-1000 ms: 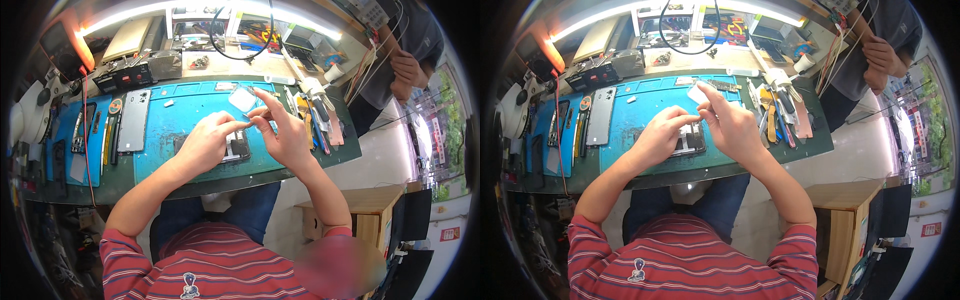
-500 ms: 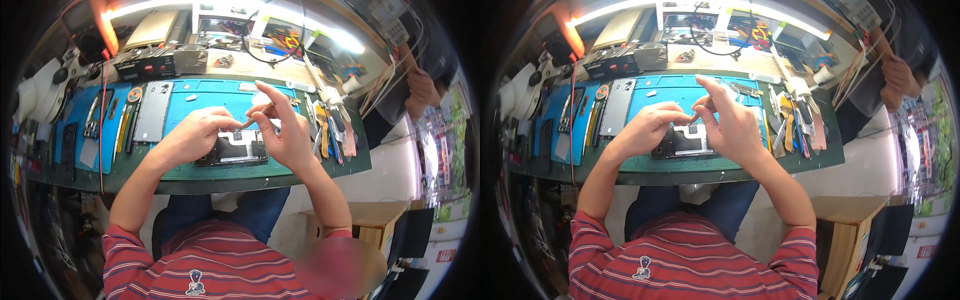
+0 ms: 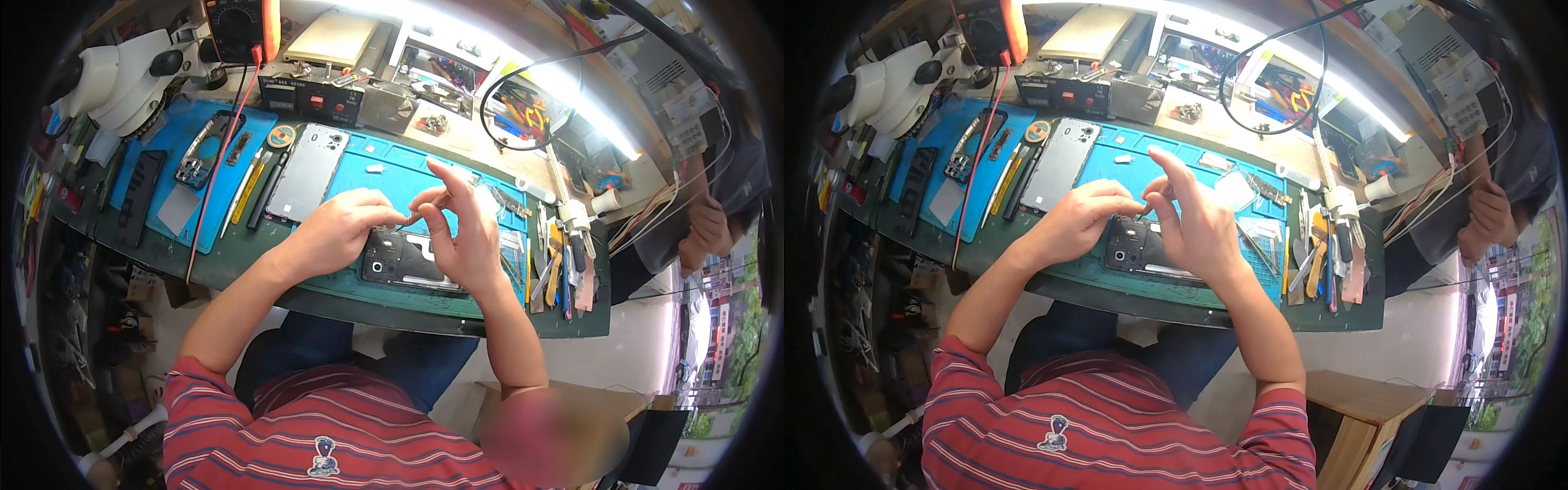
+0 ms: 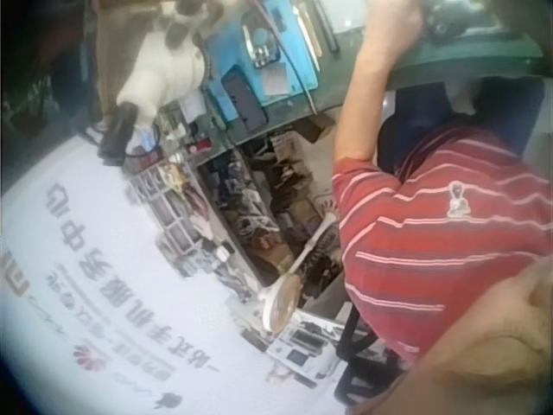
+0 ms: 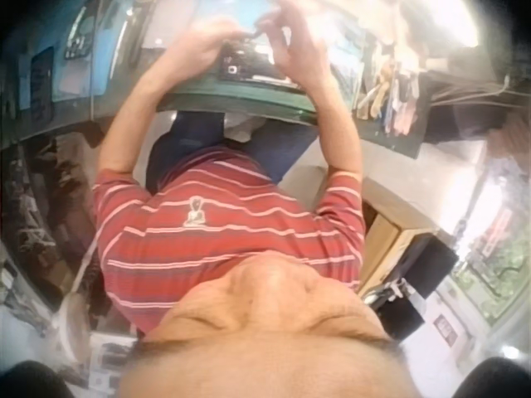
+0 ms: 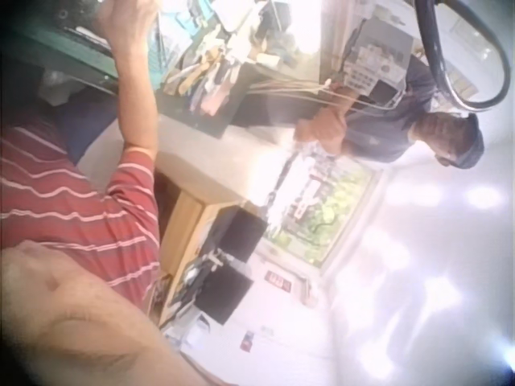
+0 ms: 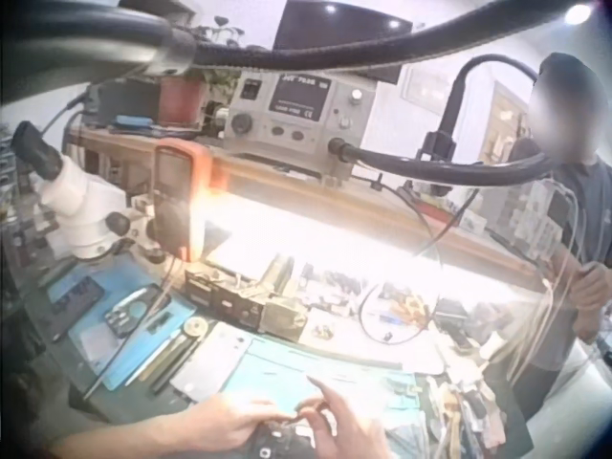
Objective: The person disassembles a smartphone on a workbench, using a screwdriver to remove screws from the back cover and a precision tool to pry open the device. They handle the back cover and internal components, placing parts on the mat while continuing to work on the phone's interior.
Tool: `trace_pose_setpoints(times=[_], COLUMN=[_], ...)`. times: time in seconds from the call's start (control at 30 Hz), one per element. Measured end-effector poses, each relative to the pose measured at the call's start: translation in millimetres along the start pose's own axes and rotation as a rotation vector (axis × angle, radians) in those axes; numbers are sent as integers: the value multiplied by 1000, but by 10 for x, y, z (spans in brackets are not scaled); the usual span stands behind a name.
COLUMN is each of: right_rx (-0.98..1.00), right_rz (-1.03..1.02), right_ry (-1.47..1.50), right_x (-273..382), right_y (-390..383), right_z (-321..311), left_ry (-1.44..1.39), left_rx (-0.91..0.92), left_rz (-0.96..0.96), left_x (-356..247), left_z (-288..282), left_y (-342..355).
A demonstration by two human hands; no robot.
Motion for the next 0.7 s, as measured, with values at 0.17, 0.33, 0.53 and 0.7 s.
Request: trace_pose_setpoints(times=[0.17,0.33,0.53,0.7], right_rx=[24,41,82,109], right_rz=[-30,-27,0,-13], right_ry=[-42,-67,-65,-35], right_x=[72,59,53,38], right_y=[122,118,111,107], right_z=[81,117,106,109], left_ry=[31,28,58,64], left_rx=[-46,-30,-44,-21], left_rz=[-45,-85,-62,-78], left_x=[1,21,21,37], left_z=[-39,-11,3,14], left_y=[-33,-58,-70,-68])
Point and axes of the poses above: each hand's wrist, its own y-axis towards the middle knuckle, its own z-axis out of the palm, x = y × z, the point moved 4 cm from there along y, towards the middle knuckle, and after that the axes turned 1 degree about z, right-handed, at the moved point
